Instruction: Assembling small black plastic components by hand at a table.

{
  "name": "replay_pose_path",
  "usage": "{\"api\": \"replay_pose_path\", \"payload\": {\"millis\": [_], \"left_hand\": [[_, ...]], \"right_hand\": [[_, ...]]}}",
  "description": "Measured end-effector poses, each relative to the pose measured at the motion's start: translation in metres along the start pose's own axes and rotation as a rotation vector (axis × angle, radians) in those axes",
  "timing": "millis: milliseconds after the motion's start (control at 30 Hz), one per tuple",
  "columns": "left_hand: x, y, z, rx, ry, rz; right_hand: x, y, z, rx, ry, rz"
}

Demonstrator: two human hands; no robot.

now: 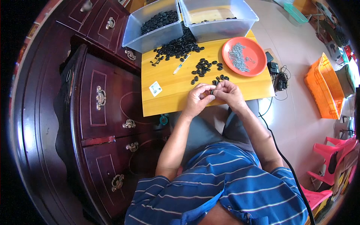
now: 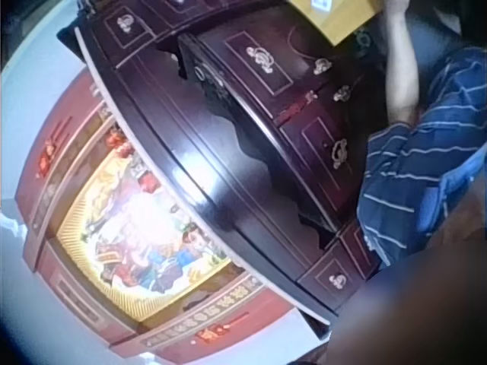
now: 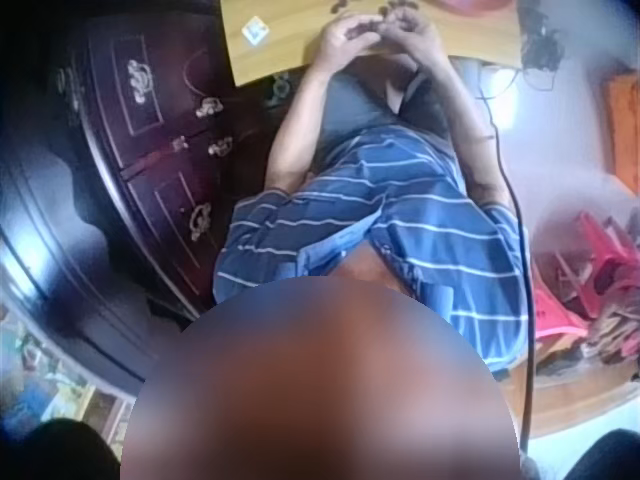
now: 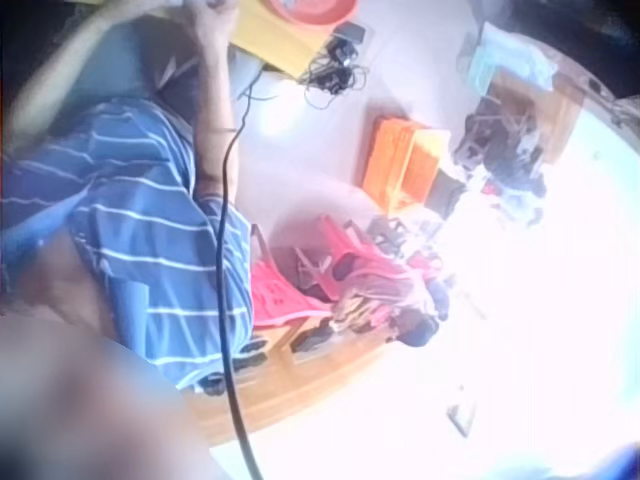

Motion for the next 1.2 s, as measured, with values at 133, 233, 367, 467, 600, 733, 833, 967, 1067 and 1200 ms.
{"api": "replay_pose_path", "payload": {"millis": [133, 233, 367, 467, 600, 733, 833, 967, 1067, 1200], "left_hand": [[0.007, 0.051, 0.006, 0.318, 0.087, 0.02], [0.013, 0.077, 0.014, 0.58, 0.102, 0.164], [0.019, 0.085, 0.023, 0.725, 0.088, 0.282], [0.02, 0.081, 0.029, 0.695, 0.092, 0.239], [0.023, 0.081, 0.033, 0.679, 0.049, 0.239], [0.026, 0.083, 0.036, 0.66, -0.019, 0.223], [0.029, 0.084, 0.037, 0.649, -0.037, 0.218], [0.034, 0.089, 0.04, 0.718, -0.025, 0.189], [0.037, 0.097, 0.043, 0.79, -0.095, 0.244], [0.039, 0.098, 0.045, 0.806, -0.132, 0.246]], "right_hand": [[-0.012, -0.003, 0.006, 0.181, 0.094, -0.017], [-0.02, -0.009, 0.011, 0.245, 0.147, -0.027], [-0.022, -0.008, 0.01, 0.305, 0.15, -0.047], [-0.026, -0.016, 0.01, 0.279, 0.178, -0.087], [-0.027, -0.014, 0.005, 0.323, 0.155, -0.087], [-0.027, -0.014, 0.0, 0.338, 0.117, -0.074], [-0.025, -0.013, -0.006, 0.33, 0.094, -0.089], [-0.023, -0.016, -0.012, 0.319, 0.098, -0.13], [-0.025, -0.018, -0.013, 0.304, 0.094, -0.148], [-0.028, -0.019, -0.014, 0.314, 0.111, -0.137]]}}
Point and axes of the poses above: each hand's wrist, its own x-axis towards the middle knuckle, its own z-axis out of the palm, y = z × x, the point moved 5 cm from there along x, towards the middle knuckle, and after that the axes turned 10 degrees about z, right-handed, at the moved point
